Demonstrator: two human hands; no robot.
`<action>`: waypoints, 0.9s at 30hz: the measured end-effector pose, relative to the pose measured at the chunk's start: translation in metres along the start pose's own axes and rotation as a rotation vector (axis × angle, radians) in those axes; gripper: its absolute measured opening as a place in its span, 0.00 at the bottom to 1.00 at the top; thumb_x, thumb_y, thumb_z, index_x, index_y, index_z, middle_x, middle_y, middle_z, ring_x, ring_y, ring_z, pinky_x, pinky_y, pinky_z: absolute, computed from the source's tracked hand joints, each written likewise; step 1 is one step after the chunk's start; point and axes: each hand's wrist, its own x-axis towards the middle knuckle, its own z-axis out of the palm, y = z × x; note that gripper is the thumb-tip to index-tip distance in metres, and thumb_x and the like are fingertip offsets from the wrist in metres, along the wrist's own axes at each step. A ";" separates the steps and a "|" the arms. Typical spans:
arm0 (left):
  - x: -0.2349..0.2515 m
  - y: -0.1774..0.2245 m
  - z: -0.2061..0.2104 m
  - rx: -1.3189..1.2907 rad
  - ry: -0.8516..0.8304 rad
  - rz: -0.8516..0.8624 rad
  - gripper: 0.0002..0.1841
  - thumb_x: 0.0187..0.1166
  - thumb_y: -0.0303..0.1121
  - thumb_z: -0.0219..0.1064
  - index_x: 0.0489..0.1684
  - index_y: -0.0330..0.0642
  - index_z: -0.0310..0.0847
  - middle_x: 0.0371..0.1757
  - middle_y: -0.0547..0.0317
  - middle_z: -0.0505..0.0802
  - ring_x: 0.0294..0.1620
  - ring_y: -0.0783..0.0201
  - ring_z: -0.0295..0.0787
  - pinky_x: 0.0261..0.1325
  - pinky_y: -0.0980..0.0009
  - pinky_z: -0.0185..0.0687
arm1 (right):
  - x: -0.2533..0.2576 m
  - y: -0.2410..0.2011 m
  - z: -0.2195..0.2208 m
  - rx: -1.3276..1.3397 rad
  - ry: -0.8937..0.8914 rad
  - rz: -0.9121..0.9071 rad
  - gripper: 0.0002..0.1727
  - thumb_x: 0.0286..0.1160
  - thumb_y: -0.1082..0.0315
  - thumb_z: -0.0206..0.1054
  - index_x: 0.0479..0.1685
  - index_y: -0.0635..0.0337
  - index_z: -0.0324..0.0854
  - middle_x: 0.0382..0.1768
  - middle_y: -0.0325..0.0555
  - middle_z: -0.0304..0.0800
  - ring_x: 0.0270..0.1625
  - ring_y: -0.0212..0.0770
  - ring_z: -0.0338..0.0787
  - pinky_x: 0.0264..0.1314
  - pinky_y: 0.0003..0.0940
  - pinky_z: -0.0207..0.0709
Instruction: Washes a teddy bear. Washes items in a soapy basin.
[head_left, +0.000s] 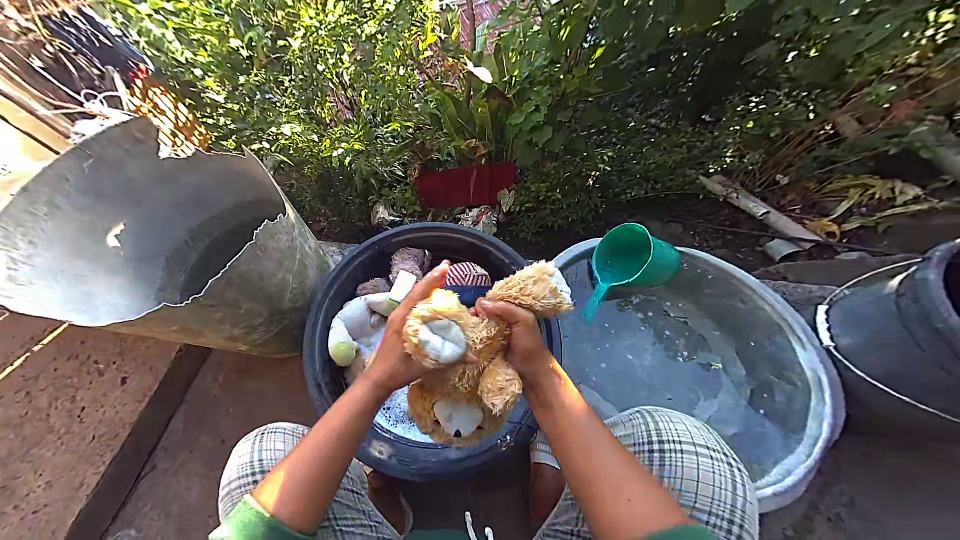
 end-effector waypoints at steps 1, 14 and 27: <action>0.001 -0.001 0.005 0.081 -0.005 0.082 0.53 0.53 0.43 0.89 0.85 0.36 0.67 0.85 0.46 0.76 0.86 0.56 0.72 0.86 0.54 0.71 | -0.002 0.005 0.006 -0.053 0.059 0.032 0.11 0.77 0.73 0.55 0.29 0.54 0.81 0.23 0.35 0.88 0.26 0.27 0.87 0.31 0.25 0.82; 0.005 -0.014 0.026 0.094 0.339 -0.205 0.16 0.56 0.34 0.77 0.39 0.33 0.84 0.33 0.58 0.91 0.37 0.70 0.90 0.46 0.65 0.88 | -0.021 0.037 0.030 -0.415 0.281 -0.125 0.16 0.65 0.77 0.76 0.52 0.69 0.81 0.42 0.43 0.88 0.49 0.25 0.87 0.57 0.22 0.81; 0.021 0.009 -0.040 -0.311 0.408 -0.576 0.28 0.82 0.58 0.65 0.72 0.50 0.74 0.51 0.63 0.90 0.48 0.71 0.88 0.55 0.66 0.87 | -0.019 0.053 0.018 -0.406 -0.091 0.361 0.21 0.76 0.65 0.73 0.63 0.65 0.76 0.47 0.42 0.89 0.49 0.28 0.89 0.57 0.27 0.84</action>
